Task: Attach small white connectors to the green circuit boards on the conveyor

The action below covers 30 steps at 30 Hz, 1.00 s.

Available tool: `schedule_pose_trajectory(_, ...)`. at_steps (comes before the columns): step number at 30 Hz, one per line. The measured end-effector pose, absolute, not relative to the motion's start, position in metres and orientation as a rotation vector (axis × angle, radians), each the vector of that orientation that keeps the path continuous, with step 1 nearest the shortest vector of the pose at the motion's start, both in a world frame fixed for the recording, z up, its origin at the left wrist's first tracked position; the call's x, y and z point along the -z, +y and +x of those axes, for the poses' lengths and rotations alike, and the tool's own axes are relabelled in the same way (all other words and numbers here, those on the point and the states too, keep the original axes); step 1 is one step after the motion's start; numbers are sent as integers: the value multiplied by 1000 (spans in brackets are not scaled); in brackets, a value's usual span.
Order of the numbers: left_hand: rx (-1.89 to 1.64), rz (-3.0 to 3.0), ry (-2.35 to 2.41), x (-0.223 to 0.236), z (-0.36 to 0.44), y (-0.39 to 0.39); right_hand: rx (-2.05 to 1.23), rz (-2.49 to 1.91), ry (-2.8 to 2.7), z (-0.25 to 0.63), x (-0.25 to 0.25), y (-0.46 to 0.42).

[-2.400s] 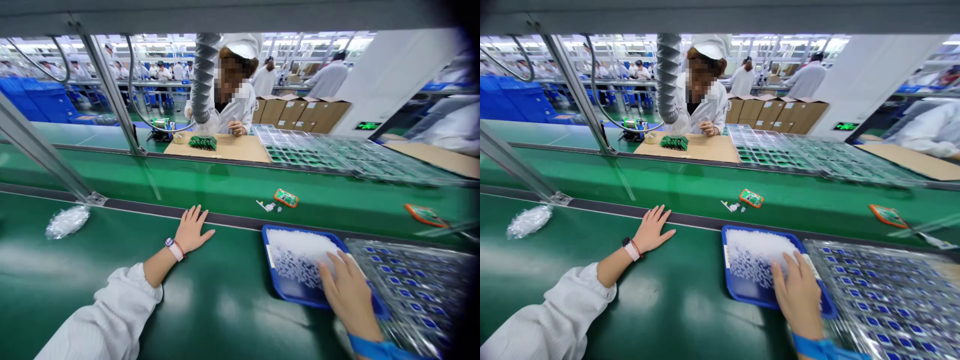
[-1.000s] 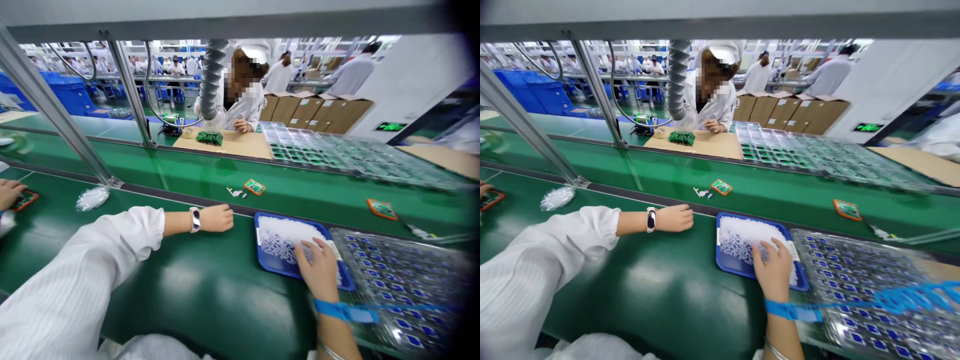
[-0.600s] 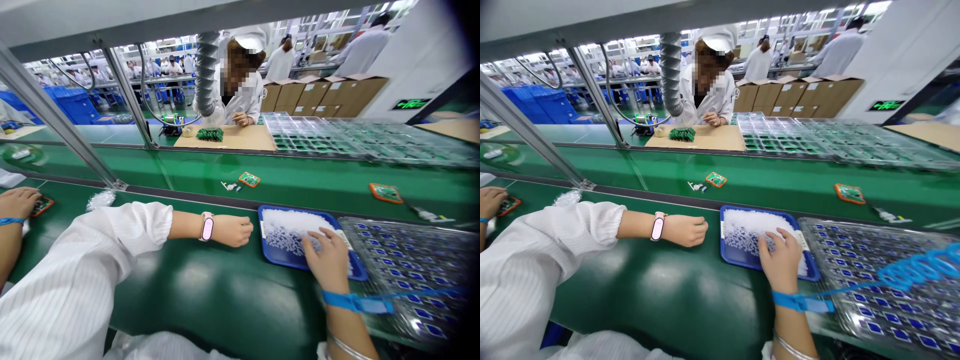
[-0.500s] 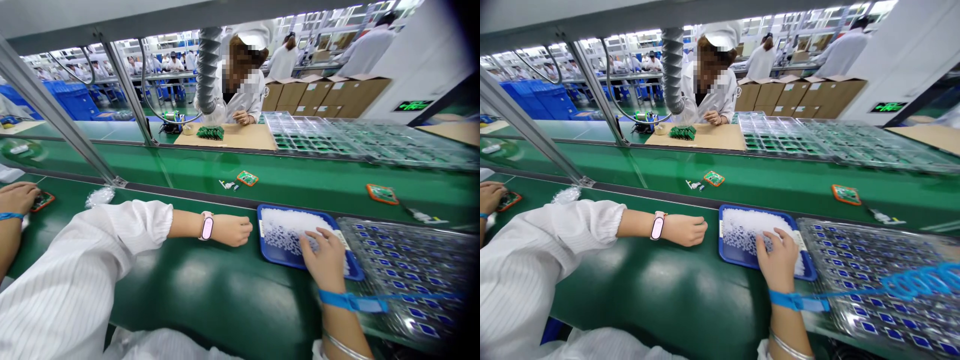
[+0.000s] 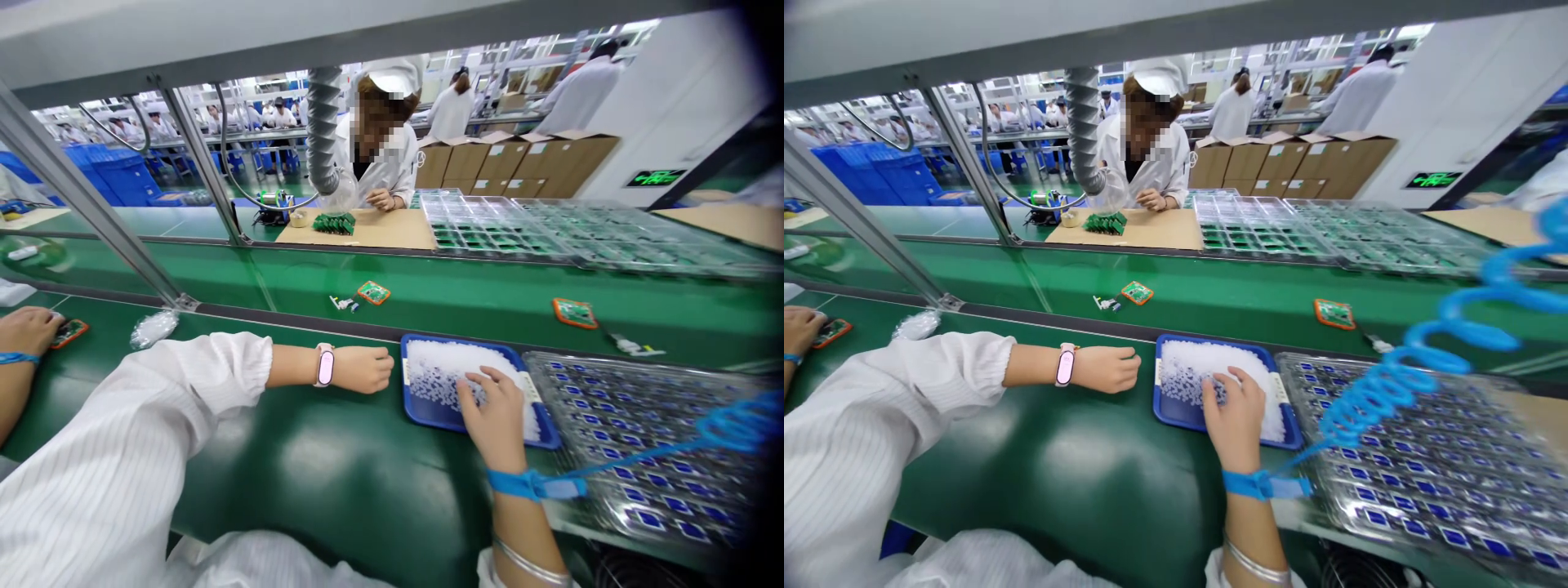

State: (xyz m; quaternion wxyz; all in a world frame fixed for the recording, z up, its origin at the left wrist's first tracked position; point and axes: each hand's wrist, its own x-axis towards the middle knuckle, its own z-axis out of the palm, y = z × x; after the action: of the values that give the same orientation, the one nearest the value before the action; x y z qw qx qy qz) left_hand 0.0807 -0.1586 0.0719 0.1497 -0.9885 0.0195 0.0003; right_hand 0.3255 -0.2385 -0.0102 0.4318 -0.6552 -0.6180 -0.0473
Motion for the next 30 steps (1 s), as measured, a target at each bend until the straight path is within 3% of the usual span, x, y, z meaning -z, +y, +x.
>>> schedule_pose_trajectory(4, 19, -2917, -194, -67, 84, -152, 10, -1542, -1572, 305, -6, -247)
schedule_pose_trajectory(8, 300, -2867, -1148, -52, 76, -125, -95, -1506, -1559, 294, -10, -252)
schedule_pose_trajectory(11, 514, -2604, -1571, -39, 71, -96, -129, -1509, -1538, 295, -2, -249)
schedule_pose_trajectory(21, 483, -2453, -1943, 3, 92, -5, -76, -1644, -1505, 317, 14, -239)
schedule_pose_trajectory(30, 432, -2450, -1994, 6, 58, 22, 43, -1740, -1456, 315, 18, -232)
